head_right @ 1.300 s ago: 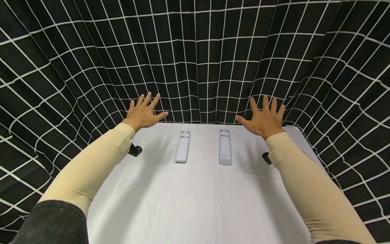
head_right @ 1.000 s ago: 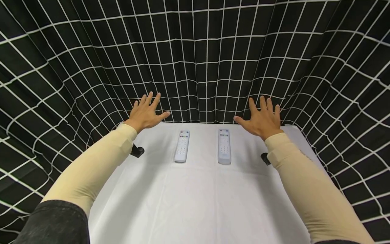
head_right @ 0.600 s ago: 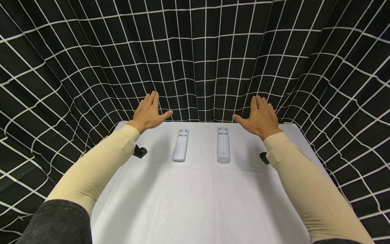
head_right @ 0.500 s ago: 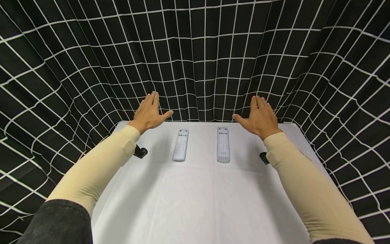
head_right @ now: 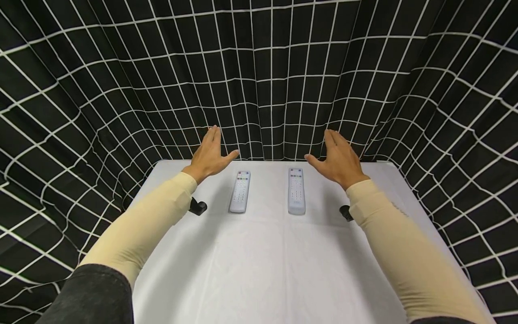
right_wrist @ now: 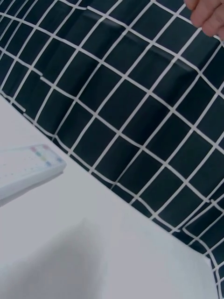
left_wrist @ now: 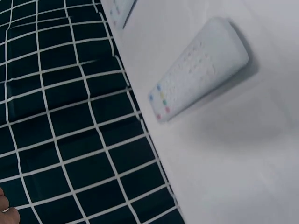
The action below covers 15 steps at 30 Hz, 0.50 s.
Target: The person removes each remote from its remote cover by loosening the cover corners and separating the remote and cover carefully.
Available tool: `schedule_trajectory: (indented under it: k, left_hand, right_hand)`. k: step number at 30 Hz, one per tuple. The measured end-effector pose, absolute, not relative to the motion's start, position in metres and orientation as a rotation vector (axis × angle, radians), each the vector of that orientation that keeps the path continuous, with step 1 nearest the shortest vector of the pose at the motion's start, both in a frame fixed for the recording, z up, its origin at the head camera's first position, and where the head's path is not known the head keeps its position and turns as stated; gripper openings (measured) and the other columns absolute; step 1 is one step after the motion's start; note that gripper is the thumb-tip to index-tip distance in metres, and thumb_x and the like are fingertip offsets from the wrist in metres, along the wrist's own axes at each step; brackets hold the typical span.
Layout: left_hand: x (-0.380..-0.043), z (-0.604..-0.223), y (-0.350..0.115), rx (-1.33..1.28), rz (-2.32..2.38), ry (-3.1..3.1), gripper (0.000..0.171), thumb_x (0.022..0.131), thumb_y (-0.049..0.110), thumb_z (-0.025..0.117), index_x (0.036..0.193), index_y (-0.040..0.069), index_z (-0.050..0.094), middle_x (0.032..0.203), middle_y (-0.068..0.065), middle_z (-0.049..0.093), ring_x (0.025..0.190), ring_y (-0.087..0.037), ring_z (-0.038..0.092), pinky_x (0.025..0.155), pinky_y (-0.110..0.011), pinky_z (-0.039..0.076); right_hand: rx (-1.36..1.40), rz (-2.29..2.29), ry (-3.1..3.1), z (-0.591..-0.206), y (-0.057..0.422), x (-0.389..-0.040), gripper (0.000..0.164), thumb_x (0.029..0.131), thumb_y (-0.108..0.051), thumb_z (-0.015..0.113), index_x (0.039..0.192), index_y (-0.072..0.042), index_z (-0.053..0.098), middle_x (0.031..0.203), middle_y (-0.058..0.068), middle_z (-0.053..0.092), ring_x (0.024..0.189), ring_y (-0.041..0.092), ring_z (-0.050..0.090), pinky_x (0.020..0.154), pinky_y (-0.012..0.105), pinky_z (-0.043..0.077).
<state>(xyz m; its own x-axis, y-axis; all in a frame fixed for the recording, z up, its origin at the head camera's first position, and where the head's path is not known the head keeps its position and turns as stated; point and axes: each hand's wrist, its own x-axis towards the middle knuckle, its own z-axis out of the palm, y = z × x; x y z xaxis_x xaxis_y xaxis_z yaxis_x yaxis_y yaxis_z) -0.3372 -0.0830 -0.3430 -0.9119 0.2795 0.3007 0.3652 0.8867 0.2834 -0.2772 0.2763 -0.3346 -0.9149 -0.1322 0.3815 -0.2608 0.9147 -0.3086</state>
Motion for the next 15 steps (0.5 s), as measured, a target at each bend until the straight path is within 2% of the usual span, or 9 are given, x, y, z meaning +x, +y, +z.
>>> schedule_trajectory:
  k: [15]
  left_hand:
    - [-0.338, -0.384, -0.051, -0.547, -0.697, -2.809, 0.092, 0.091, 0.055, 0.054, 0.152, -0.001, 0.014, 0.159, -0.013, 0.009, 0.145, -0.025, 0.005, 0.114, -0.034, 0.01]
  right_hand:
    - [0.282, 0.549, -2.743, -0.359, 0.271, -0.28, 0.095, 0.088, -0.056, 0.059, 0.149, 0.007, 0.022, 0.151, 0.025, 0.025, 0.137, 0.041, 0.023, 0.109, 0.054, 0.021]
